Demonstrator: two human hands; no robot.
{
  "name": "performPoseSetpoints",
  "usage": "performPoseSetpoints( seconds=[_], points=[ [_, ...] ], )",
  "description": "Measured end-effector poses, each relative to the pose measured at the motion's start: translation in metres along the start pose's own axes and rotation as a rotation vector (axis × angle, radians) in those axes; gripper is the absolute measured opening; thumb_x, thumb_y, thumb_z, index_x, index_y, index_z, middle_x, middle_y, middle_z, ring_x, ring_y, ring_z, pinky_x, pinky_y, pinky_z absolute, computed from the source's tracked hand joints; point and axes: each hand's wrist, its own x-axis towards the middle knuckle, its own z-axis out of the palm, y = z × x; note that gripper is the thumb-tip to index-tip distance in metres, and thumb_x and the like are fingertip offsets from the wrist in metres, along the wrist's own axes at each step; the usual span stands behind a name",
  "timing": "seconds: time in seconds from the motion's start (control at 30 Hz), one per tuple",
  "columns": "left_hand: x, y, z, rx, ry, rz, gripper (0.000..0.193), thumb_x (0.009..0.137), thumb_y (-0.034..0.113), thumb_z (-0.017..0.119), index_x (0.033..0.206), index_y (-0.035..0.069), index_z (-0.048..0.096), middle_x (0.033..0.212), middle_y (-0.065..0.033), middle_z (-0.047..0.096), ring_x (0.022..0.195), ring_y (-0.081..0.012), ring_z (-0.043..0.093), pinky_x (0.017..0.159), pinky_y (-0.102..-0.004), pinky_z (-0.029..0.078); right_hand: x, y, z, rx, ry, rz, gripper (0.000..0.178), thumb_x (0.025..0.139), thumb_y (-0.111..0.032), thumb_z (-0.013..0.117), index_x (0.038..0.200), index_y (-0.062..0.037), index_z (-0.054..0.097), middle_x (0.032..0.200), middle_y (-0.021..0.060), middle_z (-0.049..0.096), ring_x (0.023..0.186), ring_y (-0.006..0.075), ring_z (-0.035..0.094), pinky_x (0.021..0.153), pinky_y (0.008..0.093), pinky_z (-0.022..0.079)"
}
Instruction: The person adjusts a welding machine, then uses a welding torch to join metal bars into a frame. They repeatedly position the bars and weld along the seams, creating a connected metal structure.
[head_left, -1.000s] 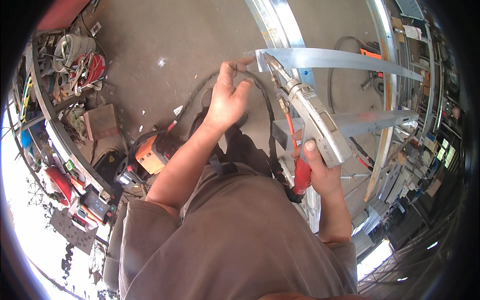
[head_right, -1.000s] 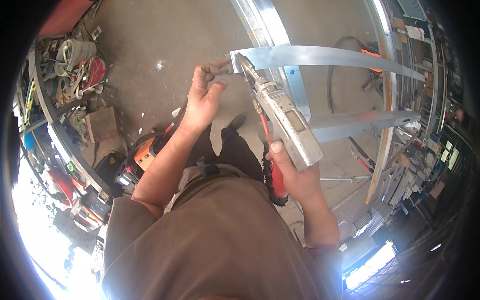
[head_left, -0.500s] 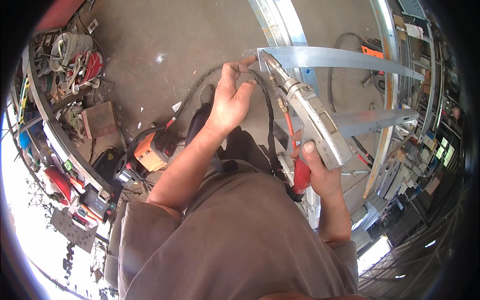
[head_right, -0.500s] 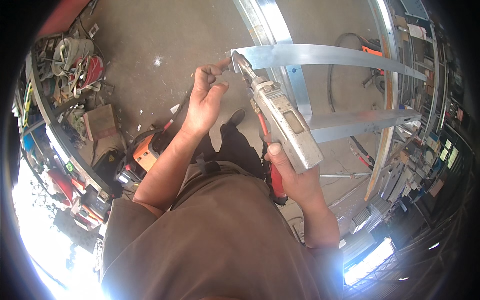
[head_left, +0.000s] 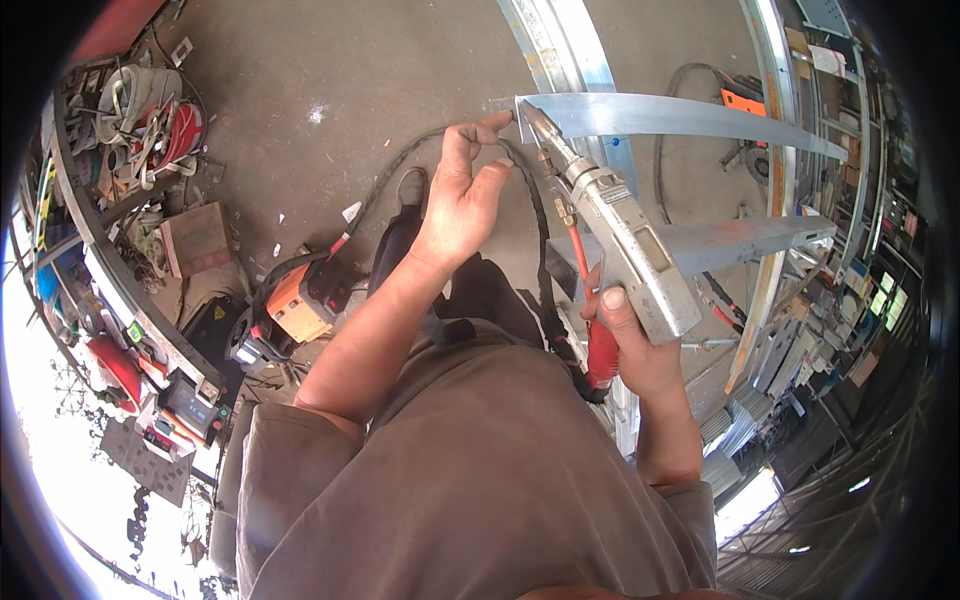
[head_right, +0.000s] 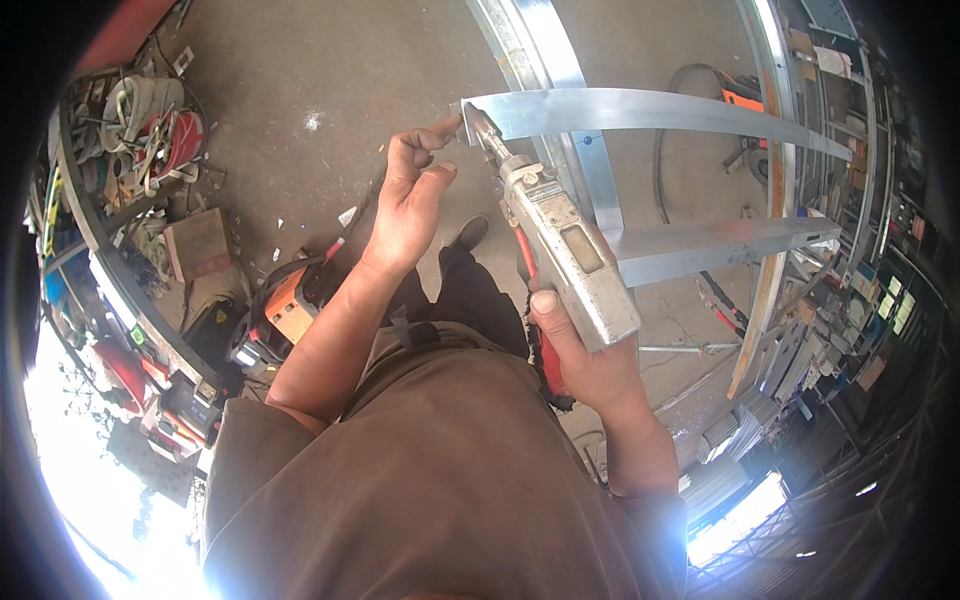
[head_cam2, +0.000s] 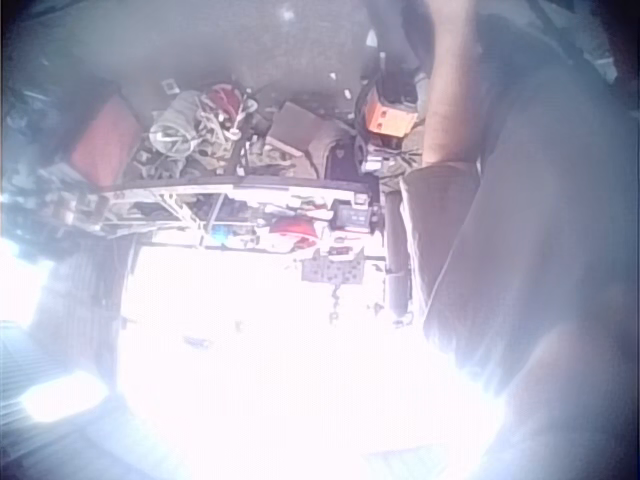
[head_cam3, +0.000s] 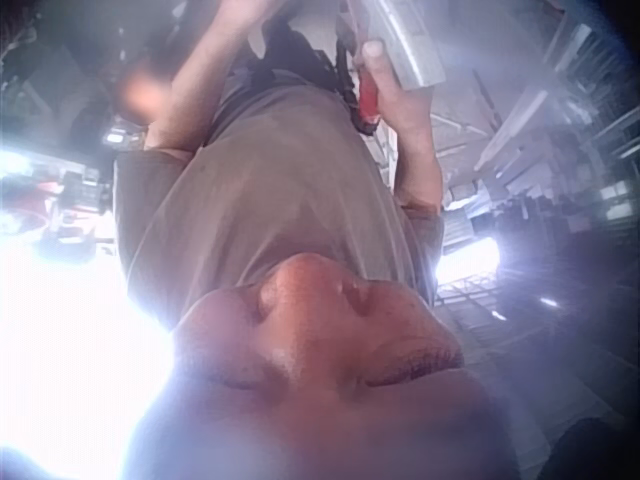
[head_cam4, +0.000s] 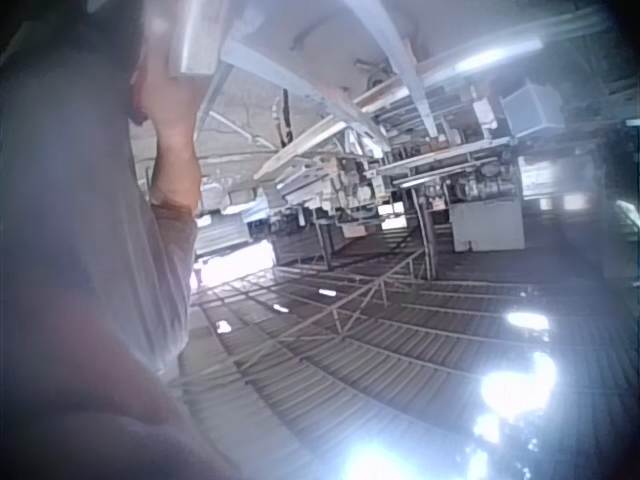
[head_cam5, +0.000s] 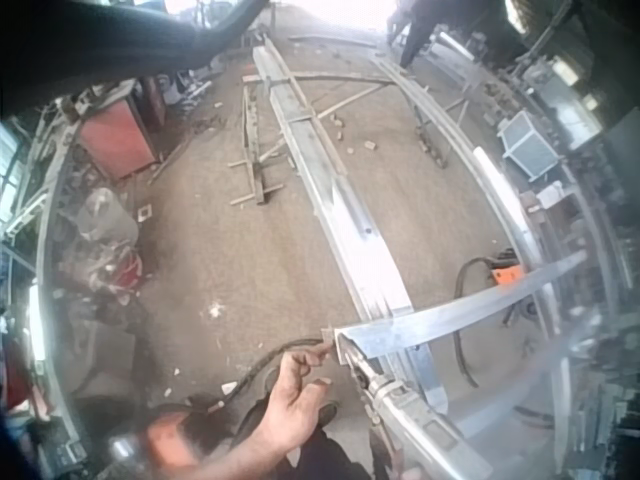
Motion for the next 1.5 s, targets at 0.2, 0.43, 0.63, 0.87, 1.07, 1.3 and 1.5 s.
performPoseSetpoints(
  seconds=[0.2, 0.43, 0.63, 0.87, 1.07, 1.3, 1.5],
  points=[
    [-0.001, -0.001, -0.001, -0.01, -0.002, -0.014, 0.027, 0.097, 0.004, 0.054, 0.121, 0.003, 0.042, 0.15, -0.0235, 0.052, 0.146, -0.0323, 0.044, 0.121, -0.0434, 0.032, -0.001, -0.001, 0.004, -0.017, 0.02, -0.009, 0.045, 0.103, -0.033, 0.069, 0.131, 0.0015, 0.058, 0.102, 0.0071, 0.067, 0.084, 0.0142, 0.066, 0.074, 0.031, 0.054],
    [-0.003, 0.003, 0.0, 0.002, -0.001, -0.042, 0.027, 0.097, 0.005, 0.054, 0.121, 0.003, 0.042, 0.15, -0.0235, 0.052, 0.147, -0.0319, 0.043, 0.121, -0.0432, 0.031, -0.003, 0.0, 0.0, 0.026, -0.007, 0.043, 0.059, 0.102, -0.027, 0.072, 0.146, 0.0023, 0.048, 0.104, 0.0079, 0.067, 0.089, 0.0146, 0.065, 0.078, 0.0321, 0.055],
    [-0.001, 0.002, -0.001, 0.028, -0.006, -0.008, 0.027, 0.097, 0.005, 0.054, 0.12, 0.004, 0.041, 0.152, -0.0221, 0.052, 0.139, -0.0269, 0.049, 0.113, -0.0398, 0.041, -0.003, 0.002, 0.001, 0.015, 0.002, 0.03, 0.059, 0.102, -0.027, 0.072, 0.147, 0.0018, 0.048, 0.106, 0.0081, 0.067, 0.087, 0.0145, 0.065, 0.077, 0.0317, 0.054],
    [0.001, 0.002, -0.004, -0.047, 0.009, -0.072, 0.028, 0.098, 0.01, 0.055, 0.122, 0.005, 0.041, 0.152, -0.0168, 0.053, 0.109, -0.0151, 0.055, 0.076, -0.0291, 0.052, -0.005, 0.0, 0.001, 0.025, 0.012, 0.048, 0.061, 0.101, -0.027, 0.073, 0.149, 0.0008, 0.046, 0.106, 0.0084, 0.067, 0.087, 0.0144, 0.065, 0.077, 0.032, 0.055],
    [0.001, 0.004, -0.005, -0.074, -0.007, -0.126, 0.029, 0.099, 0.011, 0.055, 0.124, 0.007, 0.041, 0.151, -0.0154, 0.053, 0.107, -0.0138, 0.055, 0.077, -0.0282, 0.053, -0.006, -0.003, 0.002, 0.014, 0.007, 0.066, 0.065, 0.101, -0.027, 0.073, 0.151, 0.0005, 0.043, 0.107, 0.0093, 0.066, 0.088, 0.0147, 0.066, 0.077, 0.032, 0.056],
    [0.002, -0.005, -0.006, -0.193, 0.036, -0.084, 0.028, 0.096, 0.003, 0.05, 0.124, 0.007, 0.05, 0.142, -0.0115, 0.055, 0.14, -0.0228, 0.047, 0.117, -0.0395, 0.037, -0.01, -0.007, 0.008, -0.008, 0.077, 0.037, 0.04, 0.103, -0.035, 0.067, 0.12, 0.0015, 0.065, 0.099, 0.0068, 0.067, 0.08, 0.0133, 0.066, 0.07, 0.0295, 0.054],
    [-0.009, -0.071, -0.047, 0.095, 0.259, -0.311, 0.027, 0.092, 0.009, 0.065, 0.116, 0.002, 0.054, 0.105, -0.0075, 0.057, 0.094, -0.0163, 0.054, 0.087, -0.0324, 0.048, -0.011, -0.007, 0.007, -0.025, 0.054, 0.038, 0.044, 0.102, -0.033, 0.07, 0.129, 0.0005, 0.058, 0.1, 0.0068, 0.067, 0.082, 0.0134, 0.066, 0.072, 0.0299, 0.054]
  ],
)
